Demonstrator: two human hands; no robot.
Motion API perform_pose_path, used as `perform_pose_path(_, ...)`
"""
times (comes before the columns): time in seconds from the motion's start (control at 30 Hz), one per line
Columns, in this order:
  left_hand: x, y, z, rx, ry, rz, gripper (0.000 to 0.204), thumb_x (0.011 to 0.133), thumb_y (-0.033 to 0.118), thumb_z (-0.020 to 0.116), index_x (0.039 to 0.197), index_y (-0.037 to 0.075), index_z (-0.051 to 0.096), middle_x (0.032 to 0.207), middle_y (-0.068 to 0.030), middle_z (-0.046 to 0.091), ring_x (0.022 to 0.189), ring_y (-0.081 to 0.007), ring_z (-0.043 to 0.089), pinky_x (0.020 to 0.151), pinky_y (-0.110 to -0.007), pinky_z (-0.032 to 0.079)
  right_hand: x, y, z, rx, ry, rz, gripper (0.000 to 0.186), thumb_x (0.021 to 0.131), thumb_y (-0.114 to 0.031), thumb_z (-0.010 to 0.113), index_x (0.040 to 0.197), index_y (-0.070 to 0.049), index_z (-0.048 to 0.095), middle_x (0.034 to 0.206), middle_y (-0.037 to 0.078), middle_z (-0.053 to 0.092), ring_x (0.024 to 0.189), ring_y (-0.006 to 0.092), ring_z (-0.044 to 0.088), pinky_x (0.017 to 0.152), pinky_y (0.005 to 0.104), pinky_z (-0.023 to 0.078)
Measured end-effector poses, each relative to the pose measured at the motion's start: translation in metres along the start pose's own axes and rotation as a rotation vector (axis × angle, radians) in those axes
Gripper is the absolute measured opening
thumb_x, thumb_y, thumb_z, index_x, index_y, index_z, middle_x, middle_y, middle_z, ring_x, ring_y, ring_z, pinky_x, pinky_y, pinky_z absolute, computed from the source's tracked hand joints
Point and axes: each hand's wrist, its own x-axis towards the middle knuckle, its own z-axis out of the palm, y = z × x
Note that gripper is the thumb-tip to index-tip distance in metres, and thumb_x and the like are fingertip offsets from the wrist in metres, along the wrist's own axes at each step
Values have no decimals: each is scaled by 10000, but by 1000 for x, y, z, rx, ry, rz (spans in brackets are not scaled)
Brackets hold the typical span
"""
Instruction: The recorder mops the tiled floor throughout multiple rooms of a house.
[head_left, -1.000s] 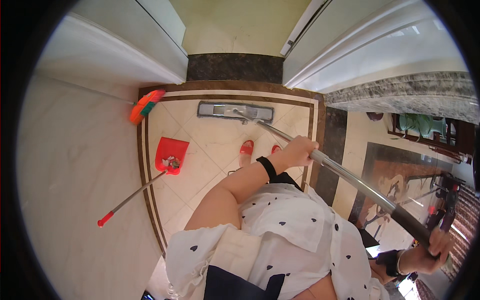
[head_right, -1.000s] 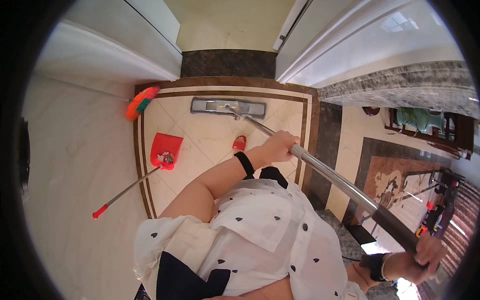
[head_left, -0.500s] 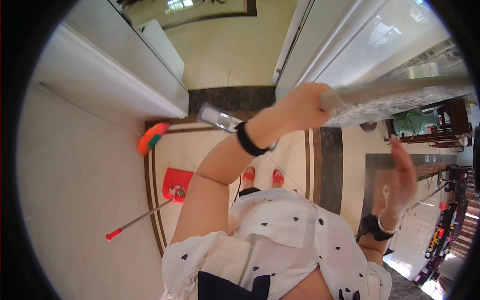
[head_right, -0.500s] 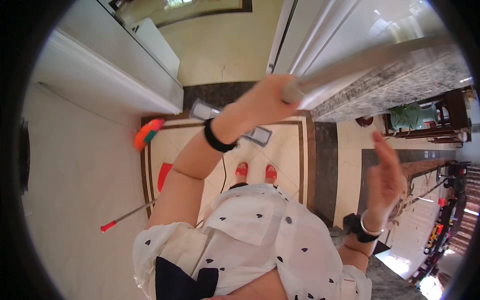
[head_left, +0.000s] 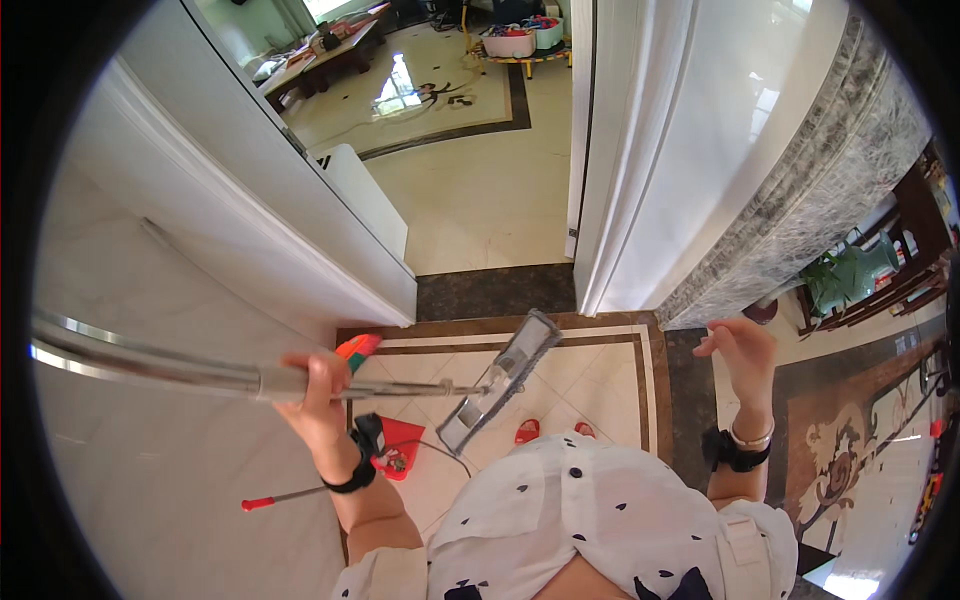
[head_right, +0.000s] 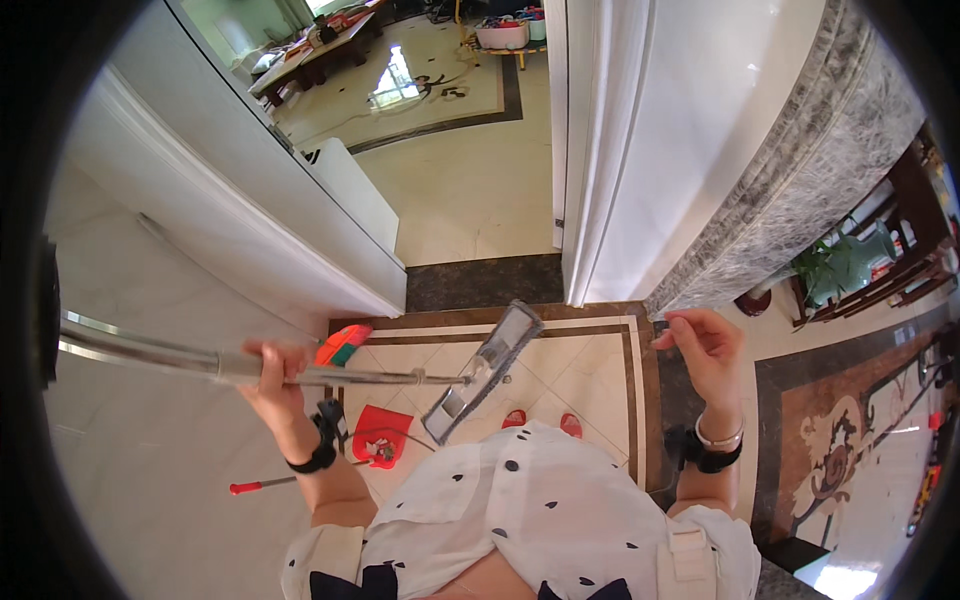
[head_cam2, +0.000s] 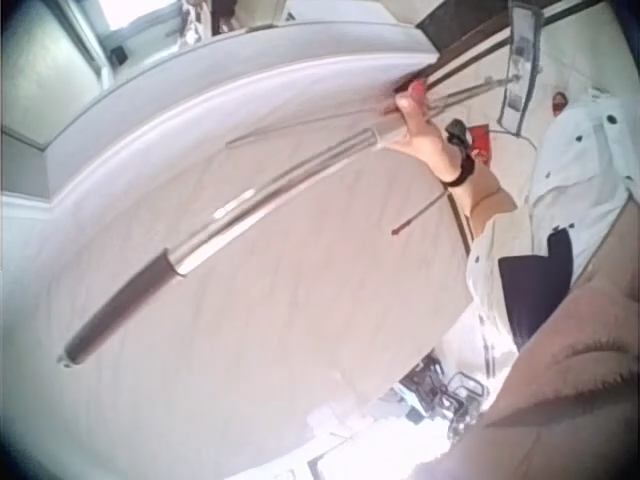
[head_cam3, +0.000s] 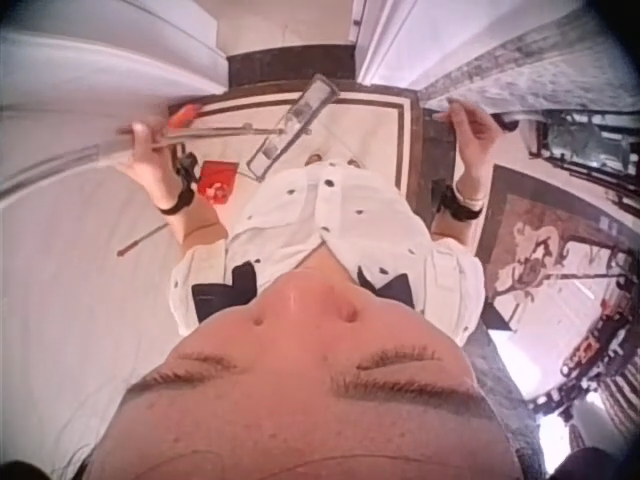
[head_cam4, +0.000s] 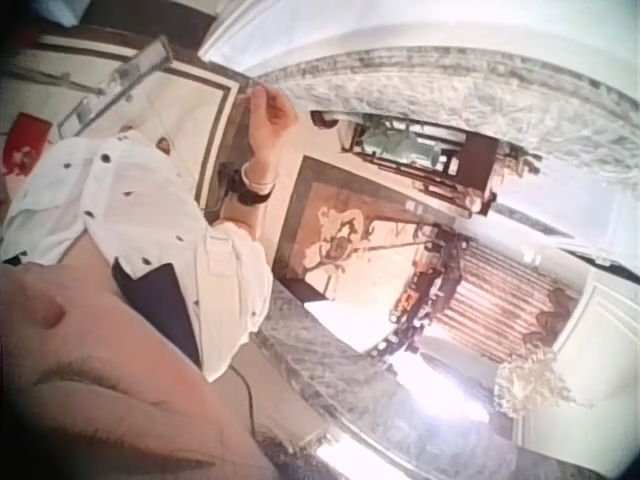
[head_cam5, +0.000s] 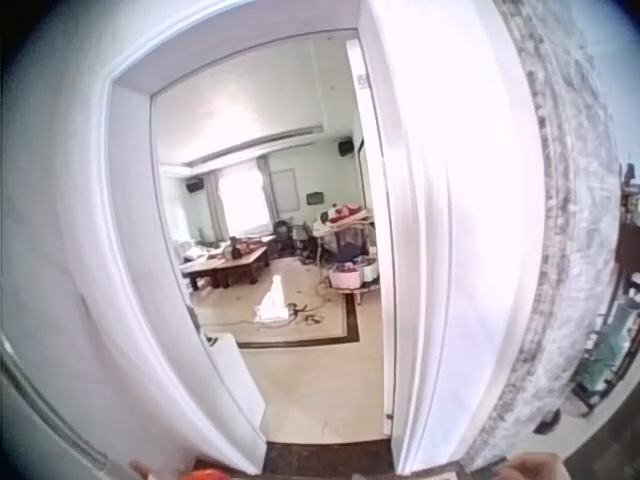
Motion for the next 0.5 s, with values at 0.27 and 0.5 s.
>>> perform_pose_path(0.27,-63,16,-13,215,361,27,141,843,57,555,760,34,445,553,-32,412,485,-111,373,472,-270,359,49,46,14,-20,-209,62,107,855,-71,596,803,18,625,646,32,618,623,85,608,579,205,468)
perform_pose_path(0.5,-80,11,-16,418,563,6,153,837,-4,537,715,39,455,528,-25,406,453,-100,357,458,-237,337,81,59,66,-195,-495,166,241,853,-172,599,712,23,581,594,84,581,546,123,573,509,260,430)
